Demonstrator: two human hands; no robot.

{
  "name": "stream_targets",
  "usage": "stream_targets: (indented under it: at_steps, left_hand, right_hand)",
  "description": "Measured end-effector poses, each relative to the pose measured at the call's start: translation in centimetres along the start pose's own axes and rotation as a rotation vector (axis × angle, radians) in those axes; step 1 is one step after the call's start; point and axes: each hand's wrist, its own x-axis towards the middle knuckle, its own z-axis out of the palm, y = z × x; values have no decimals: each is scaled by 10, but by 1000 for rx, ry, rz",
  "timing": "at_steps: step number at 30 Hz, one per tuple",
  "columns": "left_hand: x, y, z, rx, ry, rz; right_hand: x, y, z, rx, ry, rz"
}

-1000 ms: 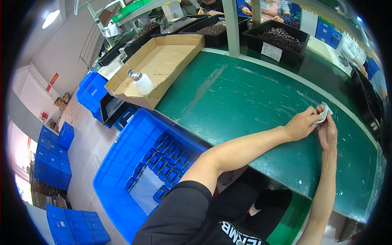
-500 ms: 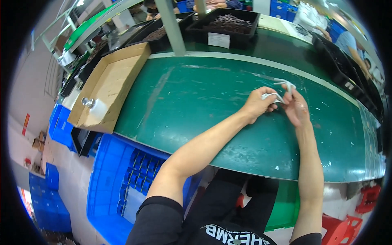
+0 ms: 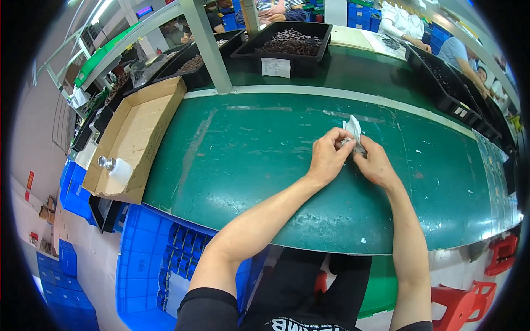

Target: The person folds and twists a piece of cloth into a long strip on the work table by hand. They then stand up, walk across the workshop floor, and approach coworkers standing near another table.

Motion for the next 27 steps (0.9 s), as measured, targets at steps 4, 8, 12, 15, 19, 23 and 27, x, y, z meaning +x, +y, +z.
stream_targets:
  at_steps: [4,8,12,15,19,23,27]
  left_hand:
    - [-5,7,0,121,9,118]
    - [-3,14,-4,133,-68,187]
    - [3,22,-8,381,6,377]
    - [5,2,-19,545,-183,416]
    - [6,9,-14,233,-368,40]
    - [5,13,-13,205,-328,-27]
    - [6,-4,-12,273,-237,162]
  right_hand:
    - [-2,-8,3,-209,43,-139]
    - [0,-8,-1,-90,81,-120]
    - [0,-8,-3,130,-8,92]
    - [2,-7,2,166,-36,101]
    - [1,5,1,200,-35,122]
    - [1,2,5,294,28,108]
    - [2,-5,-1,139,147,140]
